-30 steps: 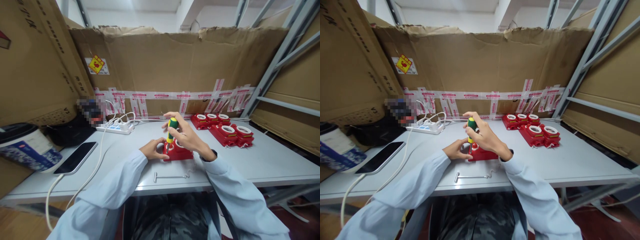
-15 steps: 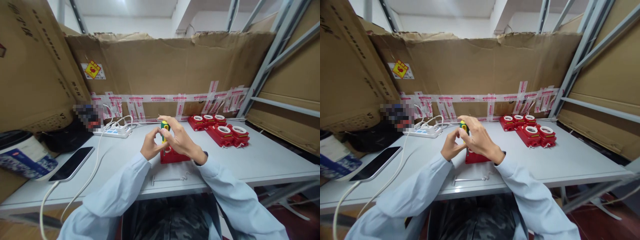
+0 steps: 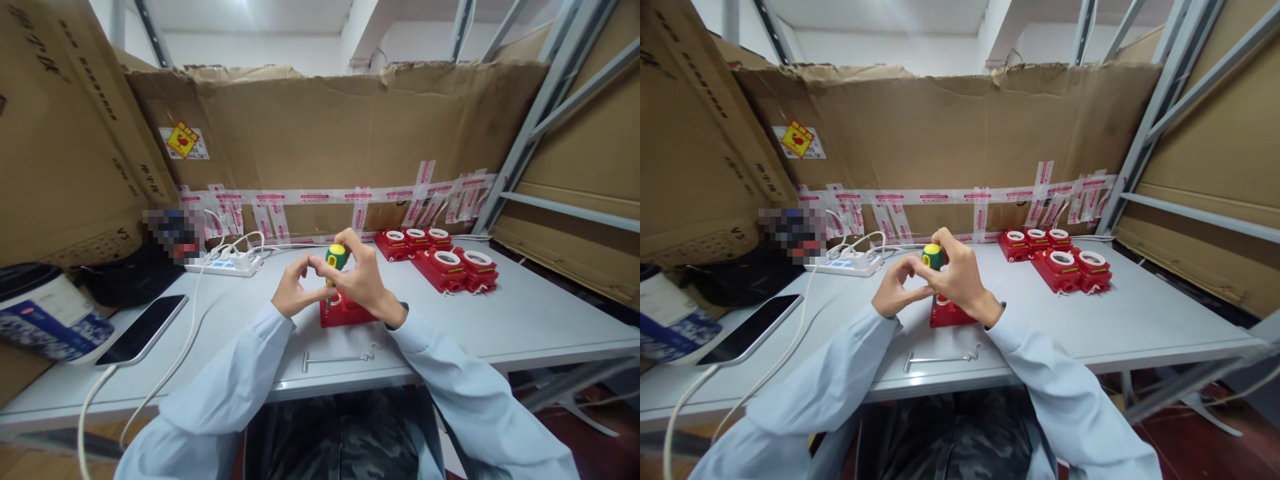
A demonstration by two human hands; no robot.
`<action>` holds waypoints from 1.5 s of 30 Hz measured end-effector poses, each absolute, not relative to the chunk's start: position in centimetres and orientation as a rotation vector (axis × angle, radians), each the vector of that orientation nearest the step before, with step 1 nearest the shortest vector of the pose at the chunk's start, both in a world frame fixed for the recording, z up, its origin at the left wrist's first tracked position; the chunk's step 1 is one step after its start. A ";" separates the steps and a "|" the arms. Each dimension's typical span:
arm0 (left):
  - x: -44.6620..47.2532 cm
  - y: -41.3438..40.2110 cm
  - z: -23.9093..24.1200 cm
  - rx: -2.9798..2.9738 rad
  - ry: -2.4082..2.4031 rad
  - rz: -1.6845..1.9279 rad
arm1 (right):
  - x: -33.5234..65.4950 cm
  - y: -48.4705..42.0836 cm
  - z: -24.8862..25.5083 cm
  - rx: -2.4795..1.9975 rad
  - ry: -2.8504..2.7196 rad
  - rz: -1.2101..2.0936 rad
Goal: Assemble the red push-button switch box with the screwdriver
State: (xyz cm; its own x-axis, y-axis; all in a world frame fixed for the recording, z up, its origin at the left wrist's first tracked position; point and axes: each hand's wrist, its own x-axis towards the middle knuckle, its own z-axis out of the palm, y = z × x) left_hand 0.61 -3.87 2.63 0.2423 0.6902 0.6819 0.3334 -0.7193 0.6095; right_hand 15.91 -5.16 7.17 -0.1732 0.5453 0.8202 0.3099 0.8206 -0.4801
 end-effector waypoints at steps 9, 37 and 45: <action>0.0 -4.3 3.2 2.275 1.021 1.323 | 17.2 -5.0 7.8 -0.463 -1.959 0.626; 1.3 -4.9 2.3 2.271 1.046 1.389 | 18.5 -5.2 8.9 -0.413 -2.117 0.735; 1.0 -3.3 0.0 2.441 0.962 0.985 | 18.4 -4.7 9.0 -0.561 -2.063 0.523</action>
